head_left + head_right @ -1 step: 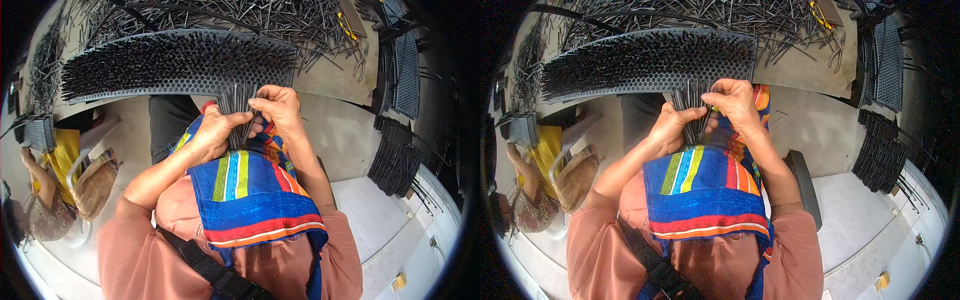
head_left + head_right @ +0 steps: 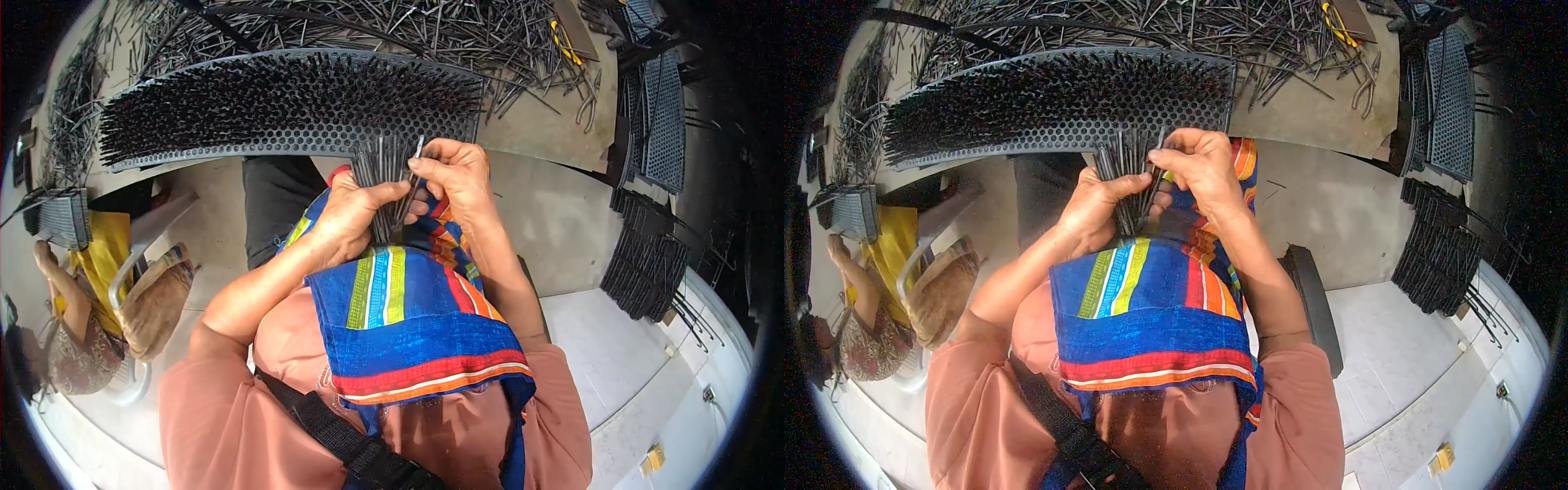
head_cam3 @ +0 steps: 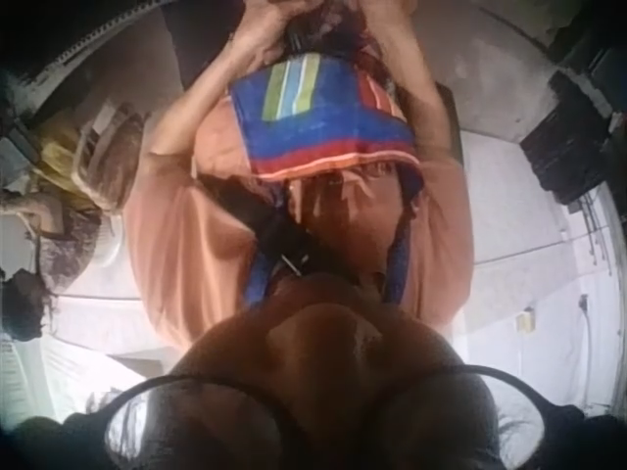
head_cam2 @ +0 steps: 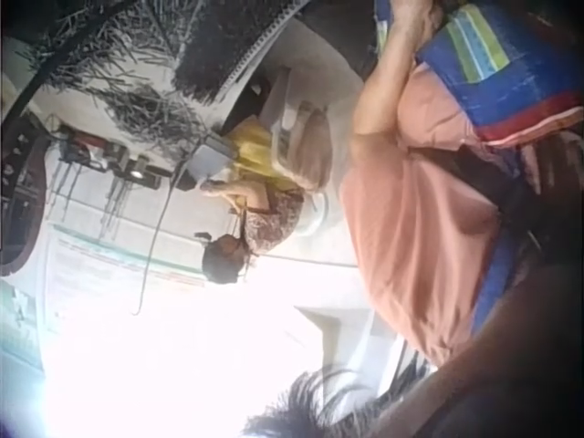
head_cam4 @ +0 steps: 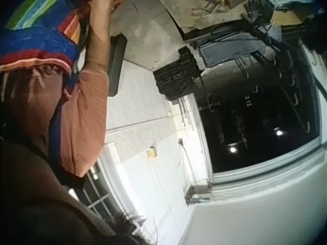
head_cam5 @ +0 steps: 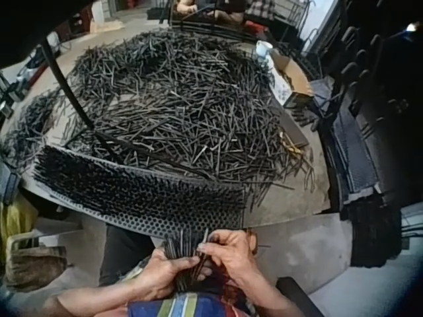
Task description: The recorder is manually inserting metal pins into a perforated base plate at an assembly station.
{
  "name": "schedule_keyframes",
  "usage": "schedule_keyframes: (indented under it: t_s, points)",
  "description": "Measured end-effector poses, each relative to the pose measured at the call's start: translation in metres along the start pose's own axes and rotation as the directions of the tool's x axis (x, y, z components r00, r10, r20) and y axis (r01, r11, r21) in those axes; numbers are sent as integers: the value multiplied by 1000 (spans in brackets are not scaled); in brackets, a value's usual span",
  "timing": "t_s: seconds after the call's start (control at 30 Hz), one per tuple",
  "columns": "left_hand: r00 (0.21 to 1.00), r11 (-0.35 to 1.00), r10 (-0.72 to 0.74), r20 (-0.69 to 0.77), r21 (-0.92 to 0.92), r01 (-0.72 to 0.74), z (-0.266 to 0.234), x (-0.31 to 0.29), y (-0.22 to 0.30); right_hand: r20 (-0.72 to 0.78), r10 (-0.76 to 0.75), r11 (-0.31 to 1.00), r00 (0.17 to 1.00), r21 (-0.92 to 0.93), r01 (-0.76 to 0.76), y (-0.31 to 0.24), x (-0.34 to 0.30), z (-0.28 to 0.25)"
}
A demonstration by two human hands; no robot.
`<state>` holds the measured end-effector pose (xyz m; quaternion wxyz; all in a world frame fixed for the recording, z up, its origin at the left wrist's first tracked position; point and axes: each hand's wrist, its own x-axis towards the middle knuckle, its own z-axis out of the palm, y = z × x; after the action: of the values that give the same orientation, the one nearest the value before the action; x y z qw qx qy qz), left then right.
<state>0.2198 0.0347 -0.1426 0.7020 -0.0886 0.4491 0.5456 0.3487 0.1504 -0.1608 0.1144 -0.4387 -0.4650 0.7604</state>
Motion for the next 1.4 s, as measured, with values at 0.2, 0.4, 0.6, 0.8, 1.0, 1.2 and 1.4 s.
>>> schedule_keyframes:
  t_s: [0.2, 0.4, 0.6, 0.8, 1.0, 1.2, 1.4]
  points:
    - [979, 999, 39, -200, 23, -35, -11, 6, -9, -388, -398, 887, 831, 70, 457, -8, 6, -6]
    - [986, 995, 85, -140, 68, -76, -6, 4, -9, -253, -825, 562, 506, -464, 685, -14, 26, -8]
    - [990, 999, 44, -133, 21, -42, -6, 6, -8, -256, -789, 602, 559, -509, 616, -2, 29, -3]
    - [989, 998, 20, -147, 58, -11, -8, 9, -7, -181, -829, 502, 529, -656, 564, -12, 28, 0]
    - [988, 999, -14, -157, 33, 19, -5, 9, -6, -127, -845, 468, 520, -647, 602, -16, 30, -6]
    - [990, 1000, -17, -137, 13, 19, -3, 8, -5, -106, -862, 442, 496, -635, 634, -19, 28, -6]
    - [991, 1000, -18, -131, 7, 19, -2, 8, -3, 0, -849, 400, 529, -655, 641, -29, 30, -12]
